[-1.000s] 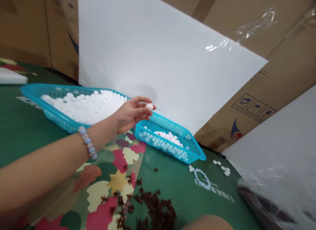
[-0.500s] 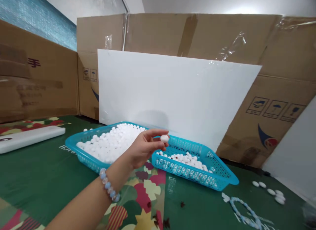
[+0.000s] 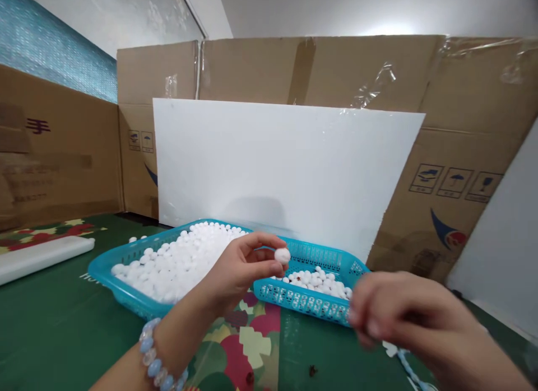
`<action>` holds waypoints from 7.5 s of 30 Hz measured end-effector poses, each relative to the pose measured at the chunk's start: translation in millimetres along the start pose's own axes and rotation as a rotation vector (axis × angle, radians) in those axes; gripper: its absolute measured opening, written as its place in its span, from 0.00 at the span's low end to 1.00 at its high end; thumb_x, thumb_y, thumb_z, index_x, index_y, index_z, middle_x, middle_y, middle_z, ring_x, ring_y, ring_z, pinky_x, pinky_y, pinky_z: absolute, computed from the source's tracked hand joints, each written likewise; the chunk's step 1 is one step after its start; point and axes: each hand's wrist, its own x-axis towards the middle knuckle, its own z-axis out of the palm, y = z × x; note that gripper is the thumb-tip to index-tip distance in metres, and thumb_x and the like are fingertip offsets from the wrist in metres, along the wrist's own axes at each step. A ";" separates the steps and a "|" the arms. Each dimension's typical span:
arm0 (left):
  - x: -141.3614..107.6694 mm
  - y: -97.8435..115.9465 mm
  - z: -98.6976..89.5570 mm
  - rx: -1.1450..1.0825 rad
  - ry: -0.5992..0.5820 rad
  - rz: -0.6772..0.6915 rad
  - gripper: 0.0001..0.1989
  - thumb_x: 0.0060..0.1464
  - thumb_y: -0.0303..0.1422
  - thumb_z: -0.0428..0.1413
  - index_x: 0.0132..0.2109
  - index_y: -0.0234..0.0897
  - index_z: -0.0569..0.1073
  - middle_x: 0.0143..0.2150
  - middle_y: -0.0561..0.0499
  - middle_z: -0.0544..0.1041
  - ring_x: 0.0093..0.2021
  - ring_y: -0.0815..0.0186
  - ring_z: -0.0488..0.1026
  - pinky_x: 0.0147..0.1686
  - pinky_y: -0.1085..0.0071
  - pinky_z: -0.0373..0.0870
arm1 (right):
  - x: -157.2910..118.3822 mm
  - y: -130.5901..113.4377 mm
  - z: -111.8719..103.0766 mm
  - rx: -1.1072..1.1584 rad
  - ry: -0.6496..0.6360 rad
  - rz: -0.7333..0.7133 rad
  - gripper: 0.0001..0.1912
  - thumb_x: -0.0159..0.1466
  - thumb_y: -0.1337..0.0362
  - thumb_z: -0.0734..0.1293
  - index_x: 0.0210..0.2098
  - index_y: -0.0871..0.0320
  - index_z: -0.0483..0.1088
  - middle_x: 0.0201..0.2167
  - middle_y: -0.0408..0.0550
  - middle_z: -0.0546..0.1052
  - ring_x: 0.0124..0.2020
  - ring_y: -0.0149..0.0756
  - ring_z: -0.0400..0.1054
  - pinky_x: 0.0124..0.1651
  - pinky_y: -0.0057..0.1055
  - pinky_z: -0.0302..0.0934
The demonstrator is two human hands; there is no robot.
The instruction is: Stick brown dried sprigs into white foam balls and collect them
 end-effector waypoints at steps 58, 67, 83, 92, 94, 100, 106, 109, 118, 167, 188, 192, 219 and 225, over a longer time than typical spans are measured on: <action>-19.3 7.0 34.8 0.213 -0.067 0.051 0.08 0.32 0.24 0.57 0.22 0.43 0.72 0.22 0.57 0.69 0.23 0.74 0.66 0.21 0.82 0.64 | 9.8 -16.0 35.4 0.283 0.463 0.023 0.17 0.44 0.82 0.60 0.26 0.54 0.65 0.17 0.37 0.66 0.19 0.21 0.62 0.23 0.12 0.60; -21.9 0.3 34.9 0.381 -0.033 0.277 0.05 0.32 0.31 0.57 0.23 0.46 0.72 0.16 0.56 0.65 0.20 0.73 0.63 0.16 0.80 0.62 | 7.5 -20.5 35.0 0.043 0.415 -0.117 0.14 0.47 0.80 0.59 0.25 0.54 0.64 0.18 0.38 0.65 0.20 0.22 0.62 0.23 0.14 0.58; -20.5 -7.5 36.7 0.235 -0.076 0.244 0.04 0.34 0.27 0.56 0.19 0.42 0.71 0.17 0.59 0.66 0.19 0.75 0.62 0.17 0.80 0.62 | 6.9 -21.7 34.8 -0.234 0.277 -0.305 0.13 0.52 0.75 0.53 0.22 0.54 0.62 0.19 0.43 0.62 0.21 0.28 0.58 0.22 0.22 0.57; -17.7 -2.4 38.1 0.194 -0.004 0.163 0.09 0.30 0.20 0.56 0.15 0.38 0.70 0.16 0.59 0.65 0.17 0.77 0.61 0.15 0.83 0.60 | 8.9 -16.6 32.6 -0.557 0.294 -0.242 0.11 0.49 0.79 0.54 0.23 0.57 0.58 0.14 0.41 0.60 0.17 0.27 0.55 0.17 0.22 0.51; -17.6 2.0 36.6 0.217 -0.039 0.174 0.09 0.30 0.19 0.56 0.15 0.39 0.70 0.16 0.60 0.65 0.18 0.77 0.62 0.16 0.83 0.61 | 9.1 -17.0 31.7 -0.482 0.299 -0.236 0.12 0.48 0.80 0.55 0.23 0.57 0.58 0.16 0.40 0.61 0.18 0.26 0.56 0.19 0.22 0.52; -14.1 2.7 27.0 0.105 -0.146 0.105 0.07 0.29 0.18 0.56 0.16 0.34 0.70 0.16 0.58 0.67 0.19 0.76 0.65 0.18 0.83 0.63 | 6.1 -18.4 34.0 -0.088 0.238 -0.242 0.15 0.50 0.80 0.54 0.22 0.54 0.61 0.22 0.40 0.62 0.24 0.26 0.57 0.26 0.20 0.55; -3.7 -0.3 17.3 -0.115 -0.099 0.092 0.06 0.37 0.21 0.53 0.22 0.36 0.69 0.21 0.59 0.70 0.21 0.76 0.68 0.21 0.83 0.66 | 5.3 -19.2 25.4 -0.030 0.195 -0.183 0.16 0.50 0.80 0.55 0.30 0.54 0.60 0.22 0.39 0.62 0.25 0.24 0.59 0.27 0.18 0.56; -4.2 1.0 17.8 -0.140 -0.115 0.074 0.05 0.38 0.22 0.53 0.25 0.36 0.70 0.25 0.57 0.71 0.24 0.74 0.69 0.23 0.84 0.67 | 8.2 -8.5 16.5 -0.123 -0.052 0.064 0.13 0.50 0.80 0.56 0.30 0.56 0.59 0.21 0.39 0.64 0.24 0.23 0.60 0.26 0.17 0.56; -7.0 1.8 20.2 -0.186 -0.161 0.072 0.06 0.40 0.24 0.52 0.28 0.36 0.71 0.28 0.57 0.73 0.31 0.71 0.69 0.27 0.84 0.69 | 13.3 47.2 46.4 -0.674 -0.752 0.431 0.13 0.44 0.80 0.57 0.25 0.62 0.66 0.21 0.44 0.69 0.21 0.27 0.60 0.18 0.20 0.48; -27.0 1.8 47.6 0.393 0.059 0.405 0.11 0.30 0.18 0.55 0.21 0.41 0.70 0.18 0.59 0.69 0.19 0.77 0.65 0.17 0.88 0.63 | 6.6 -27.2 25.3 -0.421 0.272 -0.185 0.05 0.47 0.76 0.61 0.21 0.63 0.65 0.18 0.43 0.70 0.21 0.23 0.63 0.23 0.15 0.58; -20.1 -3.1 48.2 0.384 0.128 0.045 0.10 0.26 0.20 0.48 0.17 0.36 0.53 0.13 0.61 0.56 0.13 0.78 0.54 0.09 0.86 0.52 | 7.8 -11.0 42.2 -0.627 0.258 -0.032 0.08 0.44 0.76 0.54 0.20 0.58 0.56 0.18 0.41 0.65 0.18 0.25 0.57 0.19 0.19 0.53; -17.1 -7.9 45.8 0.306 0.162 0.022 0.10 0.26 0.17 0.45 0.17 0.36 0.54 0.12 0.61 0.57 0.13 0.80 0.52 0.09 0.88 0.50 | 7.9 -5.6 46.6 -0.552 0.303 -0.030 0.09 0.45 0.78 0.52 0.17 0.58 0.52 0.15 0.39 0.61 0.16 0.23 0.54 0.17 0.18 0.50; -1.5 6.7 19.6 -0.073 -0.105 0.053 0.05 0.30 0.25 0.58 0.21 0.36 0.71 0.18 0.58 0.71 0.18 0.77 0.67 0.19 0.88 0.65 | 12.6 -4.7 24.9 0.354 0.284 0.100 0.17 0.45 0.80 0.62 0.27 0.51 0.69 0.22 0.35 0.70 0.25 0.19 0.65 0.26 0.11 0.61; -4.8 2.5 20.0 -0.086 -0.249 0.104 0.07 0.28 0.30 0.59 0.22 0.37 0.71 0.21 0.59 0.69 0.18 0.79 0.65 0.17 0.89 0.64 | 13.9 -4.1 27.3 0.310 0.358 0.070 0.16 0.43 0.79 0.64 0.24 0.52 0.71 0.20 0.35 0.71 0.21 0.18 0.63 0.24 0.08 0.59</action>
